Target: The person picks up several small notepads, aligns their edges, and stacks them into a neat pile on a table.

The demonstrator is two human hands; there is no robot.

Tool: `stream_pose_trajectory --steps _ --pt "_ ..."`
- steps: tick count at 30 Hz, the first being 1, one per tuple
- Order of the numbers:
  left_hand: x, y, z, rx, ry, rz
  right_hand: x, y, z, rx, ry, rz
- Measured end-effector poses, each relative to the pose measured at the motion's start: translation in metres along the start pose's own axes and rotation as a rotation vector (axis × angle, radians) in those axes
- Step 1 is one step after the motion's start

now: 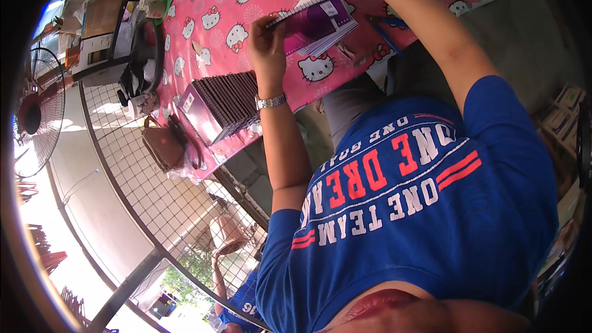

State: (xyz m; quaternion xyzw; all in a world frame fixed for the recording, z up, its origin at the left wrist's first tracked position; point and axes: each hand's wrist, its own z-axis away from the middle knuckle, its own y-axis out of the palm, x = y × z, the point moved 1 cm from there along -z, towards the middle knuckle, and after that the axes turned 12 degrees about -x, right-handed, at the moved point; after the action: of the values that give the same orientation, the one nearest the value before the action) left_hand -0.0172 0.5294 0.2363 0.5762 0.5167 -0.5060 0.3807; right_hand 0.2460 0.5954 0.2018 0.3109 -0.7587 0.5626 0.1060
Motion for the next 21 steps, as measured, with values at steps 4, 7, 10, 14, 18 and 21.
stream_pose_trajectory --steps 4,7,10,14,18,21 --pt "0.001 -0.018 0.024 -0.258 -0.031 0.027 0.01 0.011 0.059 -0.507 0.077 -0.25" --pt "0.008 -0.018 0.037 -0.327 -0.011 -0.051 0.043 0.002 0.144 -0.298 0.266 -0.02" --pt "0.006 -0.007 0.038 -0.377 0.032 -0.063 0.071 0.007 0.216 -0.091 0.185 0.42" --pt "-0.002 -0.001 0.04 -0.403 0.063 -0.054 0.091 -0.008 0.204 -0.282 0.279 0.09" --pt "0.001 -0.002 0.042 -0.383 0.053 -0.1 0.148 -0.02 0.148 -0.453 -0.017 -0.256" --pt "0.011 -0.006 0.042 -0.379 0.061 -0.02 0.17 -0.01 0.121 -0.436 -0.137 -0.173"
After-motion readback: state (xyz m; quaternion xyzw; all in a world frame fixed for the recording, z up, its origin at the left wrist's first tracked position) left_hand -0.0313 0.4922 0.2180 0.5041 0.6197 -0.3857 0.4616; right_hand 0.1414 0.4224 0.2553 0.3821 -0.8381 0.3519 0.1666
